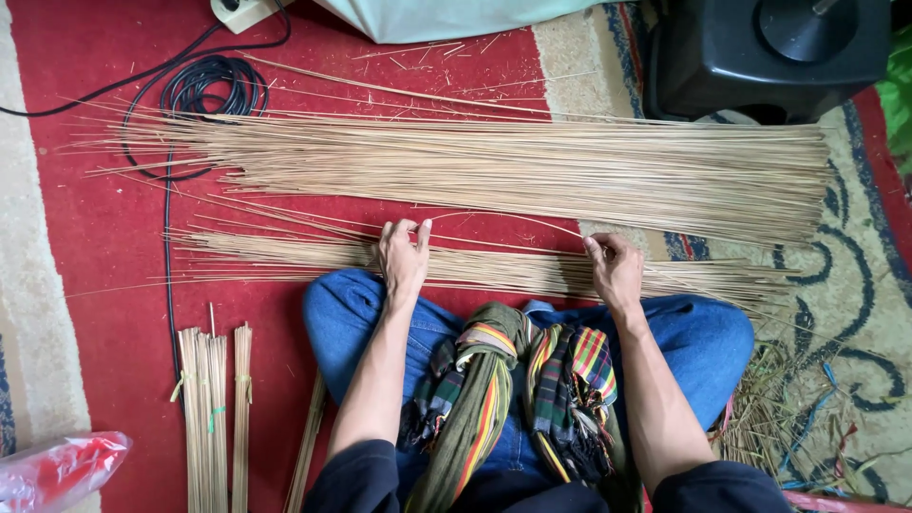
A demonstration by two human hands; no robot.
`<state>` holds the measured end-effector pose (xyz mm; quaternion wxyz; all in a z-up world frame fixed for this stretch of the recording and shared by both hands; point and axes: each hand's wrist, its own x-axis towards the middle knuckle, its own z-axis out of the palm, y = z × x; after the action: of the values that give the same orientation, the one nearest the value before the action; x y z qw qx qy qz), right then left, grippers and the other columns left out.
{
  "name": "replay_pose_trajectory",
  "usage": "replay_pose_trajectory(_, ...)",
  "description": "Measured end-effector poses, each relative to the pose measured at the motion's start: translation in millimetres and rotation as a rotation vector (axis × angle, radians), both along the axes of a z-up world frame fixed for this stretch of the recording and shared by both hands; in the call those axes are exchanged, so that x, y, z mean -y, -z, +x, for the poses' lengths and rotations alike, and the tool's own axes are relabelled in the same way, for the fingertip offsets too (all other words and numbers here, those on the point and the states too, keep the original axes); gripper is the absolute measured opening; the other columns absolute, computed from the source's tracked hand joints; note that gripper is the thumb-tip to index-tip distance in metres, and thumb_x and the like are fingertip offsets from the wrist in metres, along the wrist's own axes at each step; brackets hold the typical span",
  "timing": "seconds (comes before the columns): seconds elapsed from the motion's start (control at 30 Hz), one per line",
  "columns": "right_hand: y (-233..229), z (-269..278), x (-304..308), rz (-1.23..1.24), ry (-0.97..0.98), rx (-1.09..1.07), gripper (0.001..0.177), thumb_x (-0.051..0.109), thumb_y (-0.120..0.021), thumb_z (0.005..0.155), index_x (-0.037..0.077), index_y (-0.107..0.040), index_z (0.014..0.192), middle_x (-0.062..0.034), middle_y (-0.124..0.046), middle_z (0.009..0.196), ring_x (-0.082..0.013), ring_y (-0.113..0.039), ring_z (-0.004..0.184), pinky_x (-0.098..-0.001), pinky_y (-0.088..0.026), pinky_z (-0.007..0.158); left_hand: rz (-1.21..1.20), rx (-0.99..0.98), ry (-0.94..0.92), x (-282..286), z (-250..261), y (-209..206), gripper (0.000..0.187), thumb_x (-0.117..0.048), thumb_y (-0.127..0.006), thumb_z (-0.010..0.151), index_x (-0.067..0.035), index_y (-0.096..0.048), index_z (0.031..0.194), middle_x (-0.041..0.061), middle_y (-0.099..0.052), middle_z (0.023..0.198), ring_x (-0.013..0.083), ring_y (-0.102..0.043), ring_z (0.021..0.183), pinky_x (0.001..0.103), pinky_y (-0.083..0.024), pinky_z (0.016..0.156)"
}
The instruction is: The person sorts thin wooden sticks into organized bundles while sitting on the floor.
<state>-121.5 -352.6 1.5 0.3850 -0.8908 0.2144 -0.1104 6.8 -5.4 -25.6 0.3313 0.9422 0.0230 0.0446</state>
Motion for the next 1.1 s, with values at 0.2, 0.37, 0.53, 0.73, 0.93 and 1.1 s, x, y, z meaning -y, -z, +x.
replay_pose_trajectory(0.2, -3, 1, 16, 0.004, 0.012, 0.004, 0.015, 0.035, -0.080, 0.101, 0.019, -0.080, 0.100, -0.0059, -0.071, 0.082, -0.0223, -0.062, 0.074, -0.0375, -0.050, 0.077, -0.013, 0.000, -0.038, 12, -8, -56, 0.046, -0.059, -0.076, 0.086, -0.013, -0.069, 0.083, 0.008, -0.060, 0.078, 0.0359, -0.069, 0.085, 0.049, -0.054, 0.081)
replay_pose_trajectory(0.37, -8, -2, 30, 0.012, -0.009, 0.003, 0.014, 0.033, -0.082, 0.099, 0.019, -0.080, 0.099, -0.0059, -0.067, 0.077, -0.0212, -0.060, 0.072, -0.0363, -0.050, 0.077, 0.002, -0.072, -0.134, 15, -7, -68, 0.054, -0.066, -0.081, 0.075, -0.014, -0.066, 0.080, 0.008, -0.061, 0.081, 0.0353, -0.070, 0.089, 0.050, -0.054, 0.082)
replay_pose_trajectory(0.53, -14, -3, 35, 0.039, 0.008, 0.004, 0.013, 0.031, -0.082, 0.100, 0.018, -0.080, 0.099, -0.0046, -0.063, 0.075, -0.0187, -0.057, 0.070, -0.0354, -0.049, 0.076, -0.036, -0.070, -0.145, 4, 2, -12, 0.056, -0.065, -0.082, 0.076, -0.012, -0.064, 0.080, 0.012, -0.062, 0.088, 0.0398, -0.069, 0.094, 0.052, -0.054, 0.085)
replay_pose_trajectory(0.73, -18, -4, 42, 0.022, 0.016, 0.034, 0.012, 0.028, -0.082, 0.100, 0.016, -0.080, 0.100, -0.0052, -0.068, 0.079, -0.0184, -0.059, 0.071, -0.0340, -0.049, 0.075, -0.026, -0.006, -0.056, -2, -2, 9, 0.023, -0.032, -0.067, 0.098, -0.009, -0.071, 0.098, 0.014, -0.061, 0.091, 0.0399, -0.068, 0.096, 0.047, -0.055, 0.085)
replay_pose_trajectory(0.93, -18, -6, 49, 0.023, 0.020, 0.059, 0.015, 0.026, -0.082, 0.102, 0.012, -0.079, 0.101, -0.0068, -0.068, 0.081, -0.0176, -0.057, 0.069, -0.0336, -0.048, 0.071, -0.045, -0.061, 0.056, -7, -3, 21, 0.022, -0.012, -0.050, 0.103, -0.016, -0.071, 0.109, 0.012, -0.064, 0.096, 0.0365, -0.069, 0.099, 0.045, -0.056, 0.087)
replay_pose_trajectory(1.1, -17, -7, 50, 0.003, 0.010, 0.065, 0.014, 0.025, -0.083, 0.102, 0.012, -0.080, 0.101, -0.0073, -0.070, 0.082, -0.0183, -0.058, 0.068, -0.0343, -0.048, 0.069, 0.091, 0.030, 0.105, -11, -1, 34, 0.021, -0.010, -0.054, 0.098, -0.019, -0.071, 0.108, 0.007, -0.065, 0.091, 0.0317, -0.070, 0.093, 0.043, -0.055, 0.087)
